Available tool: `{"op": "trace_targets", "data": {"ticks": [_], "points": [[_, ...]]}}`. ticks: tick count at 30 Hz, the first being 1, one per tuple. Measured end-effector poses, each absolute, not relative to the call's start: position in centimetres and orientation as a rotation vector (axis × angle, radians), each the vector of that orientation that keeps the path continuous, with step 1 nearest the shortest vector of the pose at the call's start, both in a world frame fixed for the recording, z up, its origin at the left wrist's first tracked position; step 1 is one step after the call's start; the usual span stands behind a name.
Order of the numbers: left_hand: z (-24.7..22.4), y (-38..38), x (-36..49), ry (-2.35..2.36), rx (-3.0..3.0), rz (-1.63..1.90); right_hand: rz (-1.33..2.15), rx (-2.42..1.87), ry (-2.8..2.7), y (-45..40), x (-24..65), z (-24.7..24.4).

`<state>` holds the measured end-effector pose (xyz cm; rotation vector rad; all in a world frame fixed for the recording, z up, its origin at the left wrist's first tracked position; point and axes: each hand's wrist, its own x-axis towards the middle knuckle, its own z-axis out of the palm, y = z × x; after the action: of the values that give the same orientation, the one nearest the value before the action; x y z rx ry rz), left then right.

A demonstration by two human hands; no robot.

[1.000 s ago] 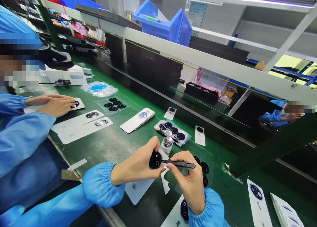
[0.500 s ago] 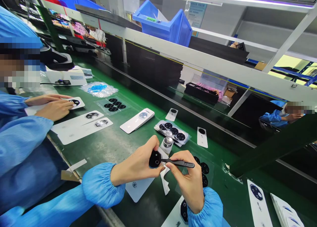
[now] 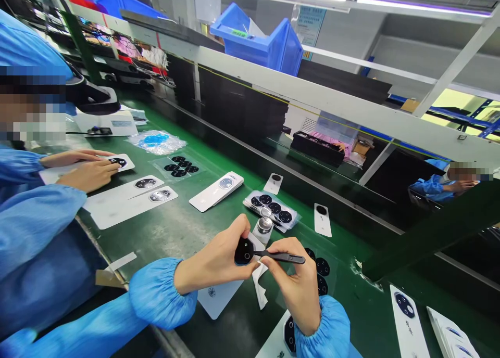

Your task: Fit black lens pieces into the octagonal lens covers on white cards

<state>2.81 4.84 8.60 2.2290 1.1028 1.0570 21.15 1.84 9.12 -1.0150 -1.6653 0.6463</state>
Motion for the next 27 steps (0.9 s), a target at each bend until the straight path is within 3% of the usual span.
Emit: {"op": "trace_targets", "data": {"ticks": [6,15,27], "points": [[8.6,5.0,2.2,1.174,2.183,0.974,0.715,-1.112,-1.265,6.2,21.6,7.9],[8.3,5.2,1.4,1.205,2.131,0.957,0.858,-1.154,-1.204,9.9,20.5,4.1],[8.3,5.3,1.8,1.206,2.096,0.958,0.874,-1.111,-1.192,6.5,21.1,7.1]]}}
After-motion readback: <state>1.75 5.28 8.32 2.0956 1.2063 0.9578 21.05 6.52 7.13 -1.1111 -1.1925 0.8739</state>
